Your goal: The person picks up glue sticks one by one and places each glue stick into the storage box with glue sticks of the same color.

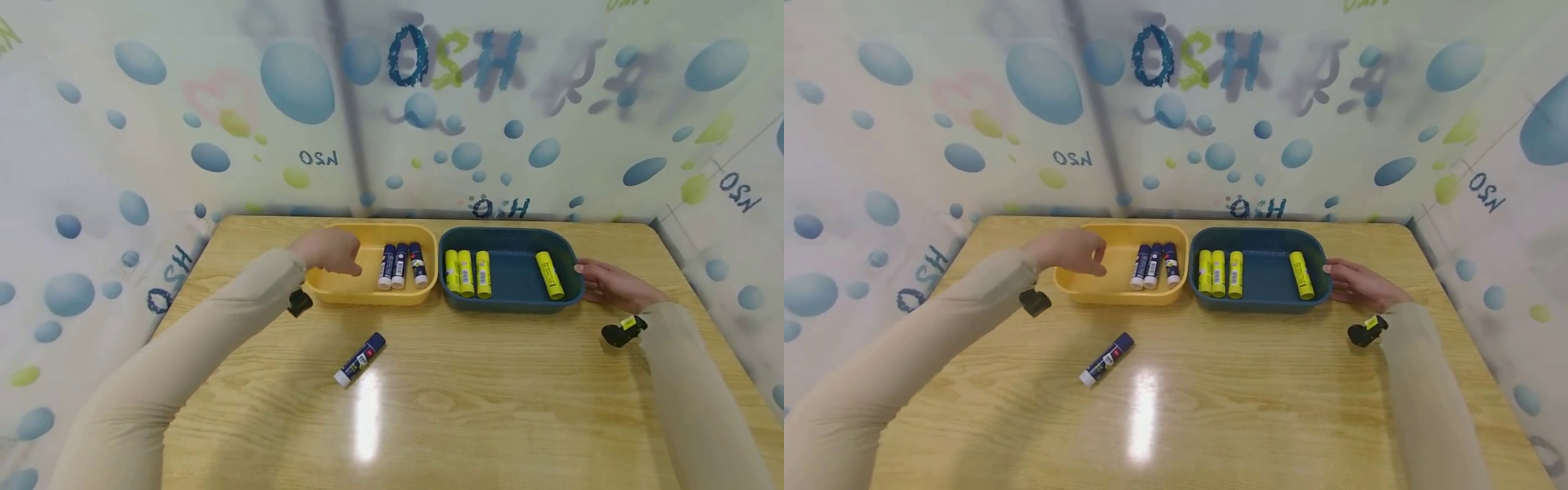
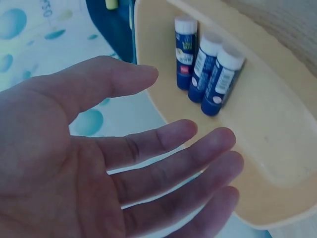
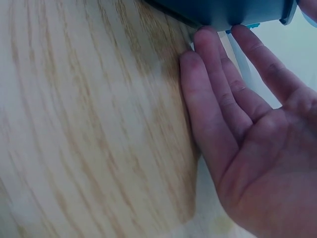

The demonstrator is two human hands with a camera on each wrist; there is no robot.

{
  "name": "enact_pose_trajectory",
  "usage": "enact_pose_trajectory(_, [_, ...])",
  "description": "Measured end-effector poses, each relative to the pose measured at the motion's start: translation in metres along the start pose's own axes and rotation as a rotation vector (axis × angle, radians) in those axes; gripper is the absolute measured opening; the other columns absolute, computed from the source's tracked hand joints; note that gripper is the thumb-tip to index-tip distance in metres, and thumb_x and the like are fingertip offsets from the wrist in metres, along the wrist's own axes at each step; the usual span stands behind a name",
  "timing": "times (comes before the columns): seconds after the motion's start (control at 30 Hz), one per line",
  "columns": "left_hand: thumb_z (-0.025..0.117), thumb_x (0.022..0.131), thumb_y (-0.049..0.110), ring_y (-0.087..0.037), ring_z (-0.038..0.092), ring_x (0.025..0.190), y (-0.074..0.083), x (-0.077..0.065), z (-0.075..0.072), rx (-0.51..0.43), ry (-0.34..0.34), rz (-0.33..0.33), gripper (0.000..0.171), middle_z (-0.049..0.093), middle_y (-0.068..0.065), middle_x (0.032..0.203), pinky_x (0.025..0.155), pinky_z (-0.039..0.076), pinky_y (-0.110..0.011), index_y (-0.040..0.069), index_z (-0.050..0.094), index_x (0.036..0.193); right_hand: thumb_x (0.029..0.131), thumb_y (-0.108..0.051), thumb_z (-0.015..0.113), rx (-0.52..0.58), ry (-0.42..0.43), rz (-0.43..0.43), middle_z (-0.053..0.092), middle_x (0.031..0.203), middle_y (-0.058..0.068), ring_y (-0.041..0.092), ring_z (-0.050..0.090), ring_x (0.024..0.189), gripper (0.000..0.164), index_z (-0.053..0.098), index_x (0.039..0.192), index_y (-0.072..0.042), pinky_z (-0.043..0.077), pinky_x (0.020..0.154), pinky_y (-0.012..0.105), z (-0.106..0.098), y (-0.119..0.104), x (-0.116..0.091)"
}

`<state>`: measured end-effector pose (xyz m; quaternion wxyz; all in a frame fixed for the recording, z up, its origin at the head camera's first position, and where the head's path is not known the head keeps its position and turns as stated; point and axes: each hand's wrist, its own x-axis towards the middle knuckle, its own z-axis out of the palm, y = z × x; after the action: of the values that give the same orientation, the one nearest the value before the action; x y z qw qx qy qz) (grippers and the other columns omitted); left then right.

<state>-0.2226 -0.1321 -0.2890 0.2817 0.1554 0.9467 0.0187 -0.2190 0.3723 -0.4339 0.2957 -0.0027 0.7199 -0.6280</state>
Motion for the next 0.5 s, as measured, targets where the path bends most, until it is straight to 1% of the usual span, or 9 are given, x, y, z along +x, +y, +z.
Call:
enact_pose_trajectory(0.1, [0.065, 0.091, 0.027, -0.019, 0.051, 0.073, 0.005, -0.006, 0.004, 0.051, 0.011, 0.066, 0.021, 0.057, -0.004, 0.08, 0.064, 0.041, -0.03, 0.007, 0.058, 0.089, 0.104, -0.035, 0.042, -0.019, 0.002, 0.01, 0.059, 0.106, -0.017, -0.002, 0.057, 0.097, 0.078, -0.004, 0.149, 0.008, 0.049, 0.085, 0.021, 0.0, -0.001, -0.001])
enact_pose_trajectory(0.23, [0.064, 0.09, 0.026, -0.018, 0.05, 0.071, 0.012, -0.012, 0.011, 0.088, 0.002, 0.132, 0.019, 0.056, -0.002, 0.078, 0.065, 0.041, -0.029, 0.008, 0.058, 0.086, 0.104, -0.035, 0.04, -0.031, 0.008, 0.011, 0.058, 0.106, -0.017, -0.002, 0.057, 0.098, 0.076, -0.003, 0.15, 0.008, 0.049, 0.085, 0.021, 0.001, 0.0, -0.003])
enact_pose_trajectory(0.37, [0.064, 0.089, 0.025, -0.017, 0.049, 0.068, 0.016, -0.015, 0.021, 0.111, -0.008, 0.168, 0.019, 0.054, 0.0, 0.075, 0.063, 0.04, -0.027, 0.009, 0.057, 0.082, 0.105, -0.035, 0.039, -0.044, 0.009, 0.002, 0.058, 0.107, -0.017, -0.003, 0.057, 0.099, 0.074, -0.002, 0.15, 0.008, 0.049, 0.085, 0.021, 0.002, 0.001, -0.003])
enact_pose_trajectory(0.5, [0.066, 0.089, 0.025, -0.016, 0.049, 0.068, 0.015, -0.016, 0.029, 0.114, -0.02, 0.182, 0.02, 0.054, 0.0, 0.074, 0.062, 0.039, -0.026, 0.01, 0.056, 0.082, 0.105, -0.035, 0.039, -0.04, 0.009, 0.002, 0.058, 0.107, -0.017, -0.003, 0.057, 0.099, 0.075, -0.003, 0.15, 0.008, 0.049, 0.085, 0.021, 0.002, -0.001, -0.002])
